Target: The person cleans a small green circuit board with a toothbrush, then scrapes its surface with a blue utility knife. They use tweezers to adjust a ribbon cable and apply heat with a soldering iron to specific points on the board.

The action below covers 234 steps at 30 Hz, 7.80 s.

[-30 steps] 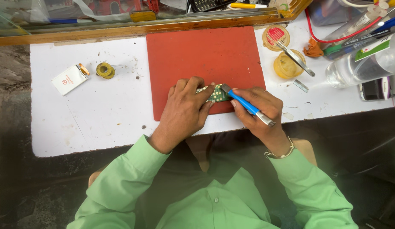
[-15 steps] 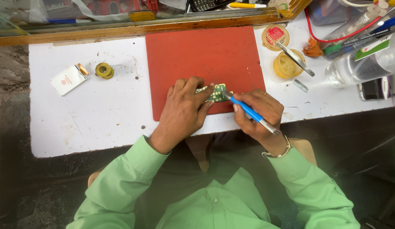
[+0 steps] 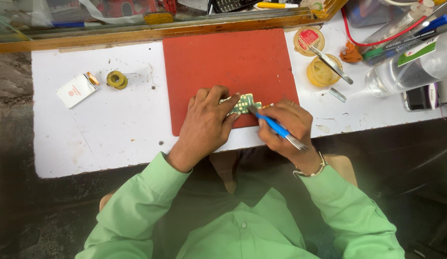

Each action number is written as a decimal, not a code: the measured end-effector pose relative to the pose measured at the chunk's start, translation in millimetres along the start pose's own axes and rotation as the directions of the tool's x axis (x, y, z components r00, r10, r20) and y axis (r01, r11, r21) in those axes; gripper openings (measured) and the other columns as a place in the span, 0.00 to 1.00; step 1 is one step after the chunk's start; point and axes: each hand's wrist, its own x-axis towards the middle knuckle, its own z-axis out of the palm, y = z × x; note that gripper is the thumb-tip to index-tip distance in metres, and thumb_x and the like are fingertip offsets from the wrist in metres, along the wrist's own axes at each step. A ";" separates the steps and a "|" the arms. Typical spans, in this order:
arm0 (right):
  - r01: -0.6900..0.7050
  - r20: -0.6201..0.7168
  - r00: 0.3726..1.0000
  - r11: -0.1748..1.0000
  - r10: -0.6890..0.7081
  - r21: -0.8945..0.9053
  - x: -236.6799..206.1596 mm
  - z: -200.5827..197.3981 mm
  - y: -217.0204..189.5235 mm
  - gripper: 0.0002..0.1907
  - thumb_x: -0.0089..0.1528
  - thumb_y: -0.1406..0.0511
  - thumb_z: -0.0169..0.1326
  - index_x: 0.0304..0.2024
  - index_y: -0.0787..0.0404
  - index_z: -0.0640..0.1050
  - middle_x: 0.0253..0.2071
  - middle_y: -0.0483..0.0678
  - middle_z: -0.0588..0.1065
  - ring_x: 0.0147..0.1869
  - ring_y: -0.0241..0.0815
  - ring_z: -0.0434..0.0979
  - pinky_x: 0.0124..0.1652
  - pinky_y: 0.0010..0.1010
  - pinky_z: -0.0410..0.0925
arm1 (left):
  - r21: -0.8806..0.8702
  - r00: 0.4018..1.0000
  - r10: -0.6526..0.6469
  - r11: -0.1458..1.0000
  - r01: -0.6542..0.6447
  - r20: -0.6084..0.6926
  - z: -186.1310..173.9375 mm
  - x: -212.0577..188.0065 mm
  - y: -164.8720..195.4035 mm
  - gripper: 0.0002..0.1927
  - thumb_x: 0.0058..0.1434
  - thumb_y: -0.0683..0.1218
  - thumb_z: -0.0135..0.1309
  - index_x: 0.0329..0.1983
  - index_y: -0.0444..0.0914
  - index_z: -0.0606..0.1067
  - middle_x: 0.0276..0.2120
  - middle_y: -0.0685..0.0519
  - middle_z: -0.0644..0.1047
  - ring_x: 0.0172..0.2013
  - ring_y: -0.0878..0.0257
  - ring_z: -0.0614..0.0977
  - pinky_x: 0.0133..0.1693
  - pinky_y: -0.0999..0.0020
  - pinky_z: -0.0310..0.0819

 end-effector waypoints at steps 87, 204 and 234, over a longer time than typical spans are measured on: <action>-0.218 -0.131 0.959 0.950 0.251 0.224 -23.4 -2.1 13.5 0.06 0.64 0.72 0.59 0.43 0.70 0.80 0.36 0.49 0.79 0.34 0.31 0.74 0.36 0.21 0.66 | 0.011 1.000 -0.014 1.000 0.014 0.019 1.0 -1.7 1.5 0.20 0.62 0.46 0.59 0.57 0.39 0.78 0.46 0.51 0.71 0.46 0.53 0.71 0.50 0.55 0.66; -0.032 -0.128 0.991 0.992 0.048 0.123 -8.7 24.4 -4.0 0.06 0.56 0.74 0.57 0.36 0.69 0.78 0.35 0.54 0.79 0.44 0.50 0.82 0.63 0.49 0.73 | -0.140 0.979 -0.099 0.987 0.074 -0.180 11.9 -4.3 -3.5 0.07 0.60 0.43 0.62 0.41 0.38 0.84 0.47 0.51 0.77 0.47 0.52 0.76 0.49 0.57 0.70; -0.245 -0.015 0.663 0.235 0.749 0.941 -20.0 23.0 19.9 0.11 0.65 0.76 0.59 0.48 0.65 0.74 0.40 0.49 0.77 0.39 0.40 0.79 0.41 0.32 0.75 | -0.946 0.923 -0.219 -0.147 0.288 0.315 45.0 48.1 17.4 0.35 0.74 0.65 0.30 0.65 0.34 0.70 0.59 0.46 0.77 0.55 0.60 0.79 0.62 0.58 0.69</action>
